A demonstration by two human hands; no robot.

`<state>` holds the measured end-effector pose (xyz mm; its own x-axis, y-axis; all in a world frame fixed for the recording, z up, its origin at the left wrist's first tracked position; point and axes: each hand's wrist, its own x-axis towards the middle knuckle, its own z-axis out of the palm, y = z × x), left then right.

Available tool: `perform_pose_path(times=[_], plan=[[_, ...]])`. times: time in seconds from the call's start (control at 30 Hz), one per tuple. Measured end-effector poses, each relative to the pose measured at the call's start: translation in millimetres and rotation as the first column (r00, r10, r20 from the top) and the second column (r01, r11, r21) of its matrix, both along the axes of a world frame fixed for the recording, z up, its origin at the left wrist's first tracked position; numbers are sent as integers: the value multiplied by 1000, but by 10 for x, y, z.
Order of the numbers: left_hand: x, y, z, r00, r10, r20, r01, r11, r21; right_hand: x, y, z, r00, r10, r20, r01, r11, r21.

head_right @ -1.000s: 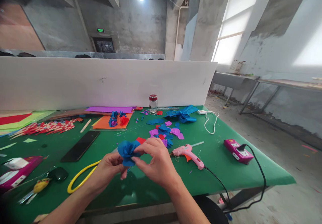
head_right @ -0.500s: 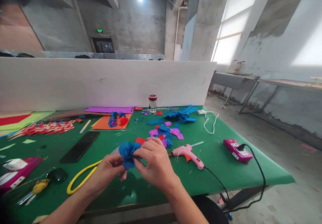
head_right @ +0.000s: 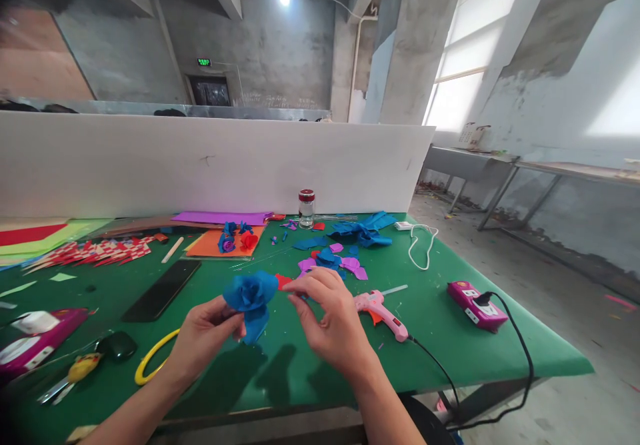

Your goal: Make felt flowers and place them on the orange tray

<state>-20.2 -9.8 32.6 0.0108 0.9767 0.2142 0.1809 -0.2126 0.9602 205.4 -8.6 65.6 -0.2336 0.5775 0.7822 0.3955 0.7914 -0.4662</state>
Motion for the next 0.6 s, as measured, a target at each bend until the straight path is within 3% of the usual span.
perform_pose_path(times=[0.13,0.27,0.4,0.6], plan=[[-14,0,-29,984,110,-143,-98,991,90,-86,-77,27,995,-57,-77,68,986,154],[-26,-23,-70,936,136,-324,-73,977,200,-237,-128,-42,990,-130,57,110,958,266],[-42,-39,-112,890,155,-428,-54,970,239,-335,-109,-119,969,-186,163,140,955,262],[-35,-36,-122,872,146,-467,-26,967,255,-418,-74,-162,959,-228,167,177,944,277]])
